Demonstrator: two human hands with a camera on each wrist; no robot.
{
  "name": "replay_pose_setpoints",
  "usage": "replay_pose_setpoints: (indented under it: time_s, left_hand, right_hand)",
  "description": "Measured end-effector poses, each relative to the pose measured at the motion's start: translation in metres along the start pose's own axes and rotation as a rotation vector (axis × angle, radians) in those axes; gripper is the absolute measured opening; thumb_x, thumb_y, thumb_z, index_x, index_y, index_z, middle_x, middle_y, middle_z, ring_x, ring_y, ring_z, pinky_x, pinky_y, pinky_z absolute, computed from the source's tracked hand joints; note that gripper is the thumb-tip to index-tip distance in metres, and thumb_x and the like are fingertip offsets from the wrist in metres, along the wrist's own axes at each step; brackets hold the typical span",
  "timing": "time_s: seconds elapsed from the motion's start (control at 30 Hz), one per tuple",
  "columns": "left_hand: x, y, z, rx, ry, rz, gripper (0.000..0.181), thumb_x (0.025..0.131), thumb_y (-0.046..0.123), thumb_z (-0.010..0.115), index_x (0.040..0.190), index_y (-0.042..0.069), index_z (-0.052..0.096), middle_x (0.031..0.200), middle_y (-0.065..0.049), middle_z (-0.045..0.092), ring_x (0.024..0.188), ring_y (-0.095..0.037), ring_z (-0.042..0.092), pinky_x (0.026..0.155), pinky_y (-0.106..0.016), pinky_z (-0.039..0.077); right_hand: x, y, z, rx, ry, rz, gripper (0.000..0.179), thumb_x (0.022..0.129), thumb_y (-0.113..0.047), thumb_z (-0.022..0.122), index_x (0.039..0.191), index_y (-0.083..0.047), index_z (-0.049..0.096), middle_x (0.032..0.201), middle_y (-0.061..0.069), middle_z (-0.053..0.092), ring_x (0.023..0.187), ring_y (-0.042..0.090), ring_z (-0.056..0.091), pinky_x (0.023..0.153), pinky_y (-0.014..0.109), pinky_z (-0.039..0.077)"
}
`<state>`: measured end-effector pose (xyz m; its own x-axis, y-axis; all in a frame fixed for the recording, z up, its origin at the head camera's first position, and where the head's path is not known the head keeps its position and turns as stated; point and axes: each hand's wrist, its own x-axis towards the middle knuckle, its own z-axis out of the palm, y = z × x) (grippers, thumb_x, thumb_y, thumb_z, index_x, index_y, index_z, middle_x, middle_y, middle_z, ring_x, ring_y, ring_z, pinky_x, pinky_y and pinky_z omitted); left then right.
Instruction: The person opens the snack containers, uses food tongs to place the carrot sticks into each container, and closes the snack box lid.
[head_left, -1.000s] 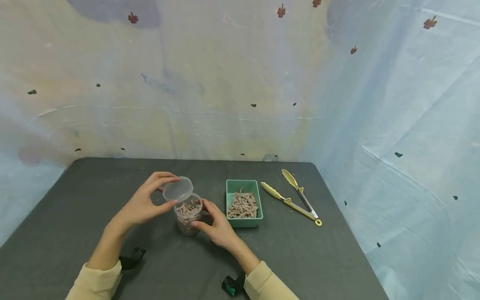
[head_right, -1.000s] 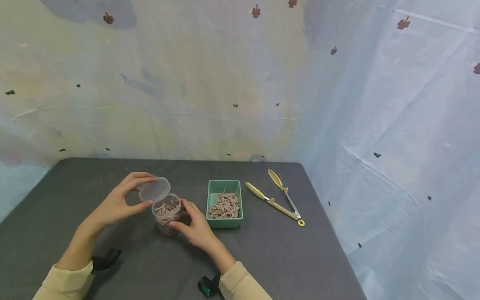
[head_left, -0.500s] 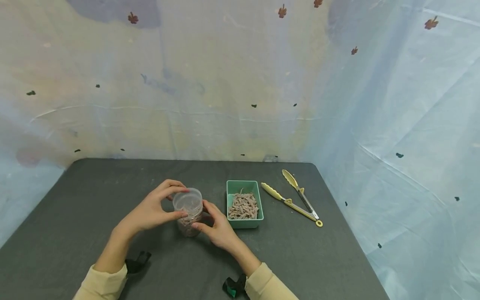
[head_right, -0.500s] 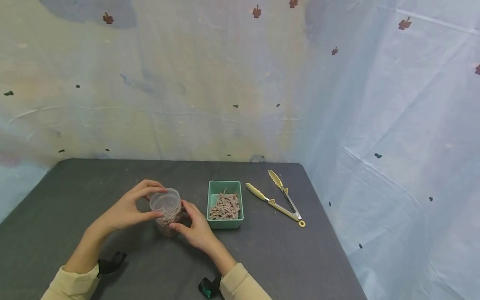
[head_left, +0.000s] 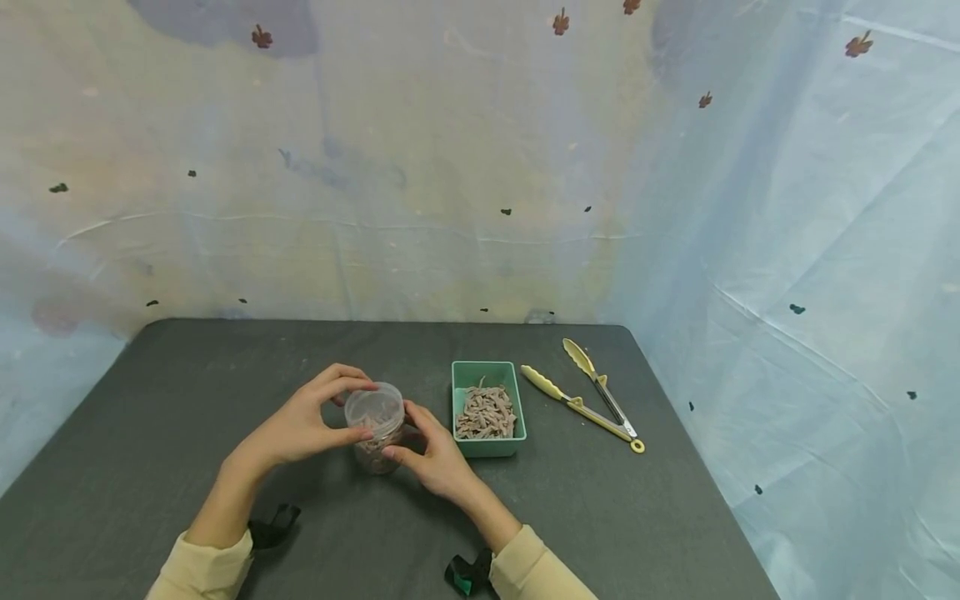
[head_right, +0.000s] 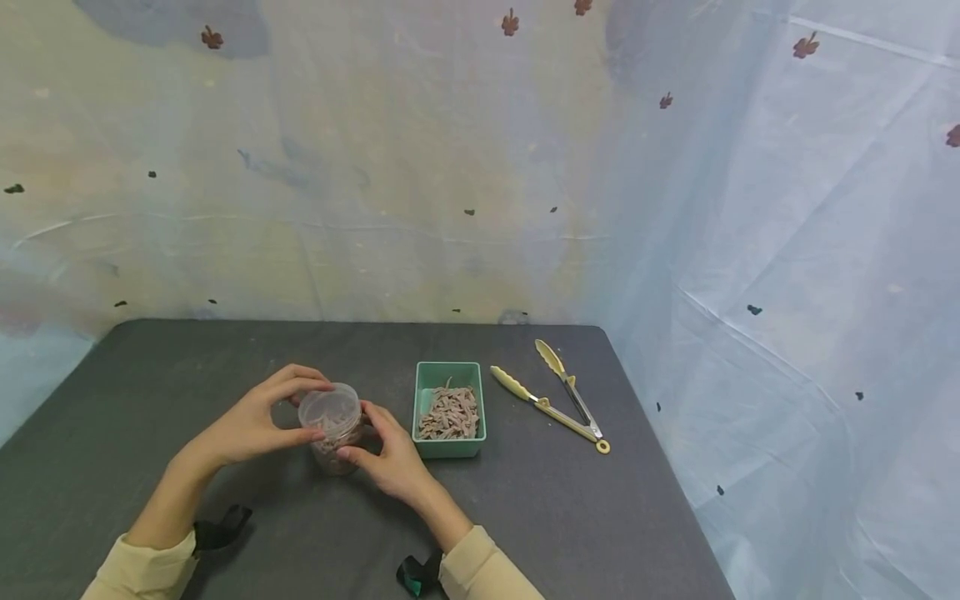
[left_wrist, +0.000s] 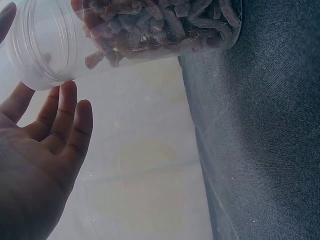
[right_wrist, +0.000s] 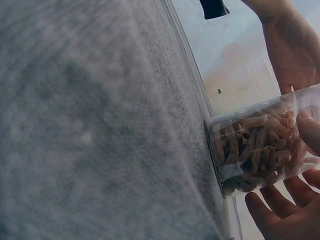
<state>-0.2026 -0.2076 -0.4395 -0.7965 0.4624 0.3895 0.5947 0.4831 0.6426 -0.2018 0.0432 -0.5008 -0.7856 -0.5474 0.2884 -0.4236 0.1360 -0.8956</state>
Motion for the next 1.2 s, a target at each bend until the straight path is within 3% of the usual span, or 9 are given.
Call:
replay_pose_setpoints:
  time_s: [0.2, 0.43, 0.73, 0.9, 1.07, 1.2]
  left_hand:
    - [-0.0003, -0.0017, -0.0002, -0.004, -0.037, -0.008, 0.057, 0.085, 0.020, 0.089, 0.137, 0.013, 0.065, 0.139, -0.004, 0.053, 0.120, -0.023, 0.054, 0.085, -0.046, 0.055]
    - [-0.0005, -0.0004, -0.0016, -0.029, -0.076, 0.015, 0.058, 0.090, 0.017, 0.085, 0.143, 0.013, 0.061, 0.145, -0.008, 0.053, 0.127, -0.032, 0.054, 0.086, -0.044, 0.055]
    - [-0.0030, 0.0022, -0.0022, -0.099, -0.120, -0.005, 0.065, 0.095, 0.015, 0.080, 0.153, 0.015, 0.050, 0.158, -0.009, 0.045, 0.140, -0.034, 0.044, 0.099, -0.067, 0.044]
    - [-0.0001, 0.0029, 0.0022, -0.069, -0.080, -0.026, 0.072, 0.091, 0.021, 0.085, 0.153, 0.015, 0.050, 0.158, -0.011, 0.040, 0.138, -0.037, 0.044, 0.097, -0.063, 0.047]
    - [0.0014, 0.0042, 0.0059, -0.029, -0.052, -0.050, 0.071, 0.088, 0.025, 0.087, 0.149, 0.012, 0.054, 0.142, -0.011, 0.046, 0.121, -0.031, 0.050, 0.089, -0.054, 0.051]
    - [0.0013, 0.0026, 0.0057, -0.044, -0.057, -0.045, 0.068, 0.088, 0.024, 0.087, 0.148, 0.012, 0.056, 0.137, -0.009, 0.049, 0.116, -0.026, 0.051, 0.087, -0.049, 0.052]
  right_hand:
    - [0.0004, -0.0018, -0.0002, 0.004, 0.005, 0.012, 0.065, 0.103, -0.014, 0.069, 0.160, -0.008, 0.038, 0.152, 0.013, 0.049, 0.140, 0.024, 0.051, 0.110, 0.046, 0.048]
    - [0.0019, -0.0011, -0.0007, 0.011, 0.003, 0.030, 0.064, 0.102, -0.010, 0.068, 0.159, -0.010, 0.039, 0.153, 0.011, 0.050, 0.139, 0.026, 0.052, 0.110, 0.046, 0.048]
    - [0.0014, 0.0013, -0.0008, 0.005, -0.002, 0.025, 0.064, 0.103, -0.013, 0.069, 0.159, -0.010, 0.039, 0.152, 0.010, 0.050, 0.139, 0.023, 0.052, 0.110, 0.039, 0.048]
    - [0.0007, 0.0029, -0.0007, -0.017, 0.005, -0.003, 0.064, 0.103, -0.016, 0.069, 0.160, -0.009, 0.039, 0.152, 0.011, 0.050, 0.138, 0.023, 0.053, 0.108, 0.038, 0.049]
    - [0.0010, 0.0026, -0.0002, -0.016, 0.004, -0.017, 0.064, 0.103, -0.015, 0.069, 0.159, -0.008, 0.039, 0.151, 0.013, 0.051, 0.138, 0.024, 0.053, 0.108, 0.040, 0.050]
    - [0.0013, 0.0008, -0.0003, 0.000, 0.000, 0.003, 0.064, 0.102, -0.013, 0.069, 0.159, -0.009, 0.040, 0.152, 0.011, 0.050, 0.139, 0.021, 0.052, 0.109, 0.042, 0.049]
